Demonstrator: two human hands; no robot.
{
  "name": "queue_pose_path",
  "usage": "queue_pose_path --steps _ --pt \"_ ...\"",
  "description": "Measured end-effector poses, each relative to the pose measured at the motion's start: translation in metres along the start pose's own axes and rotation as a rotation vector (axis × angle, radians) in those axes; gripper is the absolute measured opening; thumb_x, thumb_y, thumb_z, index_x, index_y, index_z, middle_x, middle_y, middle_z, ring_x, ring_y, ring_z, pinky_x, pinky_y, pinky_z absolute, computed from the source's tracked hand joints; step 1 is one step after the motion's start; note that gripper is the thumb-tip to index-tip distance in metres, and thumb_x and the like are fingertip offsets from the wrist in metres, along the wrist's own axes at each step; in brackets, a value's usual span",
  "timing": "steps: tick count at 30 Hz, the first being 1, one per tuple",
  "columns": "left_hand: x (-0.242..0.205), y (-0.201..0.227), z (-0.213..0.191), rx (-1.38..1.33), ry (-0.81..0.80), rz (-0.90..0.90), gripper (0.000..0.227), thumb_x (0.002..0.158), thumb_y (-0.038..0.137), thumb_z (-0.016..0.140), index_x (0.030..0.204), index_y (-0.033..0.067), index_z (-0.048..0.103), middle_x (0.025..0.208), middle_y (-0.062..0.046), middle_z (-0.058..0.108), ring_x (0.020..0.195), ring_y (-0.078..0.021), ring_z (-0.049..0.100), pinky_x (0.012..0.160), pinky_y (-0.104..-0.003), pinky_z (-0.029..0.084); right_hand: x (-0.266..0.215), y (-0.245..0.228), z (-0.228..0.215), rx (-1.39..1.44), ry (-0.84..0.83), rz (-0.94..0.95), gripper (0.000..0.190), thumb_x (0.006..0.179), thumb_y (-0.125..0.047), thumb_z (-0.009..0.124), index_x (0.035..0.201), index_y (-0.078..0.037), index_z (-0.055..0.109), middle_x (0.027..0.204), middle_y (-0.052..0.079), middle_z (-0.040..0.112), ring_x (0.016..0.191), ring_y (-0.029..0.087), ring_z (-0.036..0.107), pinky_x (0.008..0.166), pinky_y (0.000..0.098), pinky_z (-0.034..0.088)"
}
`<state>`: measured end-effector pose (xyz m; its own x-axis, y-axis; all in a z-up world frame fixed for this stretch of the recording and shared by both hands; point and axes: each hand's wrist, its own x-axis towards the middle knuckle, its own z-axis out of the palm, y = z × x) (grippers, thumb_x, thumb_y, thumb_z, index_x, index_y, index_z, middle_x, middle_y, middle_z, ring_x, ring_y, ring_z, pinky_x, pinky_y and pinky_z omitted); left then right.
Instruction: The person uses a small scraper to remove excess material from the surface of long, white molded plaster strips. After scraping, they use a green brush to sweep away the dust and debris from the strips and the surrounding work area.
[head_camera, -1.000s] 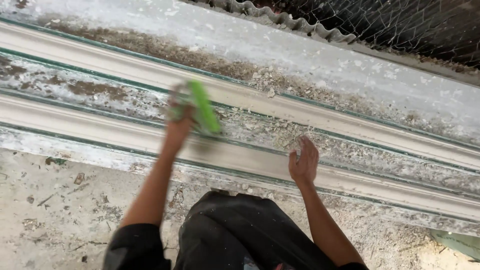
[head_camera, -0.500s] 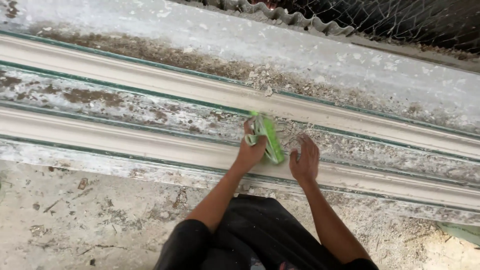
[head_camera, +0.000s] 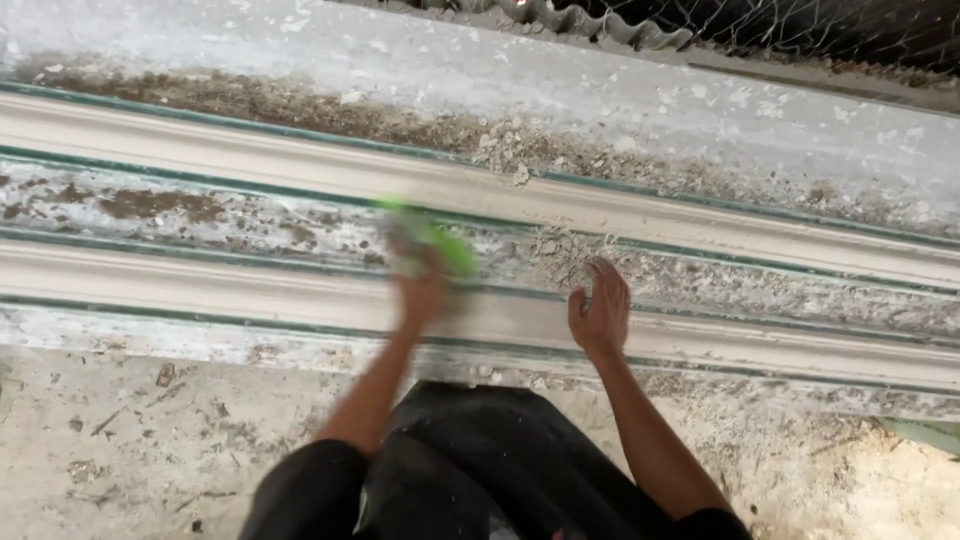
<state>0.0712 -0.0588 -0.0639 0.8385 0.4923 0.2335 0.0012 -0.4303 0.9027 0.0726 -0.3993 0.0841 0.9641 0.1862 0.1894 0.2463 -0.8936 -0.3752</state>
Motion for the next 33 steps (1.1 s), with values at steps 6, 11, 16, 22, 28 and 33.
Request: queue_pose_path --steps 6,11,16,22,28,33 --pt "-0.036 0.216 0.056 -0.767 -0.659 -0.072 0.065 0.112 0.012 0.049 0.169 0.0111 0.018 0.142 -0.022 0.059 0.109 -0.0222 0.066 0.088 -0.036 0.063 -0.001 0.015 0.009 0.152 -0.008 0.082 0.046 0.097 -0.014 0.051 0.142 -0.002 0.05 0.152 0.023 0.045 0.144 0.04 0.04 0.121 0.0536 0.032" --pt "0.086 0.148 -0.046 -0.434 -0.636 -0.268 0.066 0.106 0.031 0.05 0.162 0.0168 0.018 0.126 -0.018 0.062 0.078 -0.0197 0.068 0.053 -0.032 0.064 0.006 0.039 -0.003 0.056 0.055 0.162 0.046 0.102 -0.022 0.048 0.146 -0.009 0.048 0.157 0.016 0.041 0.153 0.039 0.034 0.128 0.0555 0.025" --pt "0.17 0.136 -0.165 -0.481 -0.214 0.038 0.059 0.115 0.029 0.048 0.163 0.0132 0.017 0.13 -0.017 0.06 0.102 -0.0198 0.071 0.07 -0.031 0.068 0.024 0.032 -0.007 -0.114 -0.091 0.172 0.065 0.101 -0.036 0.045 0.158 -0.006 0.035 0.164 0.023 0.027 0.152 0.044 0.02 0.122 0.061 0.012" --pt "0.095 0.027 0.028 -0.019 -0.114 -0.221 0.047 0.104 0.039 0.057 0.141 0.0084 0.055 0.108 -0.016 0.076 0.088 -0.0278 0.077 0.072 -0.04 0.068 0.025 0.031 -0.009 -0.142 -0.131 0.231 0.066 0.103 -0.042 0.044 0.16 -0.011 0.031 0.166 0.02 0.025 0.154 0.041 0.02 0.125 0.0578 0.014" --pt "0.069 0.259 0.081 -0.241 -0.54 0.074 0.075 0.096 0.013 0.061 0.162 0.0142 0.027 0.132 -0.024 0.064 0.097 -0.037 0.067 0.082 -0.048 0.061 0.023 0.049 0.002 -0.11 -0.135 0.236 0.068 0.102 -0.038 0.044 0.161 -0.007 0.03 0.166 0.021 0.027 0.154 0.039 0.023 0.125 0.0579 0.017" --pt "0.191 0.083 0.026 -0.13 -0.568 -0.356 0.045 0.111 0.046 0.05 0.129 0.0071 0.063 0.095 -0.013 0.064 0.085 -0.0207 0.063 0.066 -0.034 0.055 0.022 0.04 -0.001 -0.122 -0.061 0.214 0.062 0.104 -0.039 0.047 0.157 -0.008 0.036 0.163 0.02 0.033 0.152 0.042 0.028 0.125 0.0586 0.02"
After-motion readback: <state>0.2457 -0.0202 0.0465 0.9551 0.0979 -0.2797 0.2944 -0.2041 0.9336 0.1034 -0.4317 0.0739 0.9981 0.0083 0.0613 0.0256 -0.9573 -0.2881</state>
